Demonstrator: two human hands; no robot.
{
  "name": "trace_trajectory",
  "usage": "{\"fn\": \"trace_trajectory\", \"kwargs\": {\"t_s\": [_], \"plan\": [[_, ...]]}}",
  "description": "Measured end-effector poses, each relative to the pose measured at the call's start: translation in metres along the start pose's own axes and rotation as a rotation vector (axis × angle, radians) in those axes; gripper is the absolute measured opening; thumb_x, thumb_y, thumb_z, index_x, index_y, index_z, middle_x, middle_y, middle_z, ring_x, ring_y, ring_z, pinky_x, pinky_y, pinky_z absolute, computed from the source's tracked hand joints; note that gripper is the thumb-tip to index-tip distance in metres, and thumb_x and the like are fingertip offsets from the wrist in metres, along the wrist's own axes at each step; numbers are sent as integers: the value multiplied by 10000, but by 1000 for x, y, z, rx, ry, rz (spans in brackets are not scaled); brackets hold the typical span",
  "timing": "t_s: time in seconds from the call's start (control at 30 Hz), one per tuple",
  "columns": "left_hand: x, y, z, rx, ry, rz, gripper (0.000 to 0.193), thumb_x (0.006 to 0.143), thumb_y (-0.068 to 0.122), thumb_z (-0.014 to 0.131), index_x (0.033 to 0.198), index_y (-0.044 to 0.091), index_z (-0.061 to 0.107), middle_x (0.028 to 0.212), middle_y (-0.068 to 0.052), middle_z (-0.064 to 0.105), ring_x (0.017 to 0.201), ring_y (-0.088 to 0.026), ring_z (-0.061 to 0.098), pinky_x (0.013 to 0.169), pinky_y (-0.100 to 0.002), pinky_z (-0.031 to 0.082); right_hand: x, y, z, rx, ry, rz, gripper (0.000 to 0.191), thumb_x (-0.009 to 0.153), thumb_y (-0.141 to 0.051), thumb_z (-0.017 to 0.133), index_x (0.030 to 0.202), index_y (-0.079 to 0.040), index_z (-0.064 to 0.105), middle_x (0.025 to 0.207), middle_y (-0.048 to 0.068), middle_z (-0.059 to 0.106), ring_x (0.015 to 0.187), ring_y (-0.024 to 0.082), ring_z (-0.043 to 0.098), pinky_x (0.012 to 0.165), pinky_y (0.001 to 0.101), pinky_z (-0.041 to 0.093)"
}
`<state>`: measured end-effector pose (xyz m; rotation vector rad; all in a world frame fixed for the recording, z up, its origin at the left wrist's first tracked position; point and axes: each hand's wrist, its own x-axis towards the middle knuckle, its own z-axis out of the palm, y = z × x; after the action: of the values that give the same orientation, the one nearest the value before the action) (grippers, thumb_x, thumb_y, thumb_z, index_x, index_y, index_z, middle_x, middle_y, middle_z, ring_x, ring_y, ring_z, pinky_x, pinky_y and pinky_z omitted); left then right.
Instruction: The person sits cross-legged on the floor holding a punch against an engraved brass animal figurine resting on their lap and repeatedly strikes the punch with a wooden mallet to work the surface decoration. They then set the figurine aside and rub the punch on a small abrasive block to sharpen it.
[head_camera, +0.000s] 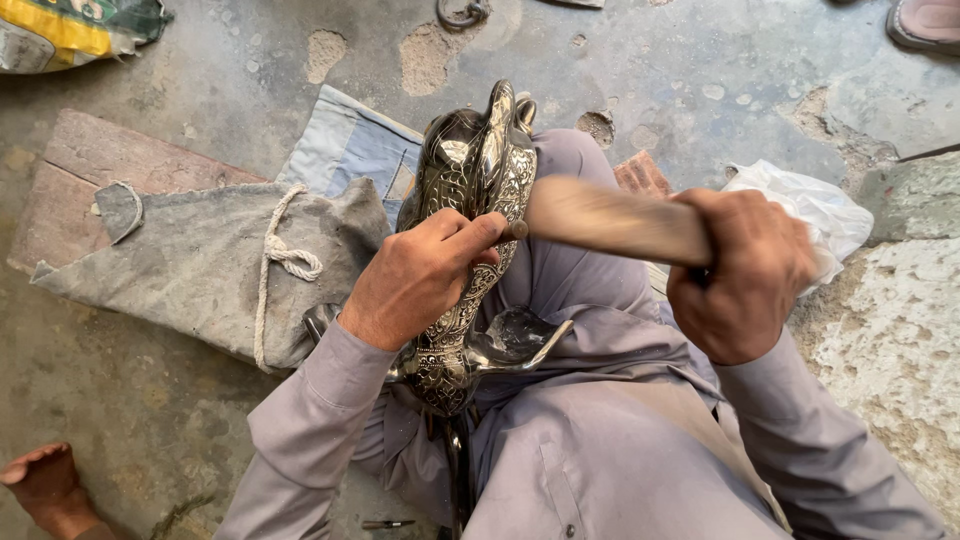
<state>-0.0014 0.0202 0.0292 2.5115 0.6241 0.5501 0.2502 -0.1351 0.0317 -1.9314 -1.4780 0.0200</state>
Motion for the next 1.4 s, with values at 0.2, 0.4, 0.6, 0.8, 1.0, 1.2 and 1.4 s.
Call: {"fn": "trace_trajectory", "kwargs": {"t_s": [0.2,0.4,0.6,0.8,1.0,1.2,1.4], "plan": [[3,2,-3,11,11,23,305,974,116,703,1263,152,613,894,-71,624,727,-264,687,581,-378,566,2,0,-3,-70,-89,37,364,839,63,739,1161,-91,663,951,113,695,867,253,669,763,432,504],[3,1,-2,21,4,10,310,974,138,712,1263,162,604,872,-66,610,706,-265,680,570,-385,566,1,1,0,80,13,-46,374,804,85,689,1154,-8,597,978,175,664,869,255,680,777,367,520],[2,0,-1,38,-3,10,257,978,143,724,1211,166,619,866,-55,615,711,-254,682,566,-379,561,-10,9,10,201,30,105,309,920,69,652,1206,-40,608,983,132,652,835,184,645,744,330,522],[5,2,-4,19,6,41,281,964,122,715,1226,190,640,835,-46,604,698,-225,676,580,-363,564,-11,12,14,346,52,122,376,856,50,669,1208,-46,578,1038,124,655,947,240,670,848,362,538],[6,4,-4,18,10,42,274,980,130,710,1236,175,624,844,-49,600,699,-211,671,590,-349,577,-12,15,17,278,60,86,346,880,45,658,1209,-36,589,983,117,669,885,227,662,837,351,526],[5,2,-3,32,-20,10,284,969,135,709,1235,195,632,842,-42,614,703,-209,681,583,-358,575,-14,15,19,295,46,122,328,878,38,648,1194,-34,596,984,127,651,837,256,650,780,351,522],[4,2,-4,22,-41,4,361,923,66,684,1255,202,645,880,-41,645,749,-240,700,593,-370,574,-8,17,21,8,57,-38,387,801,66,651,1172,-40,616,973,175,647,889,338,651,810,409,512]]}}
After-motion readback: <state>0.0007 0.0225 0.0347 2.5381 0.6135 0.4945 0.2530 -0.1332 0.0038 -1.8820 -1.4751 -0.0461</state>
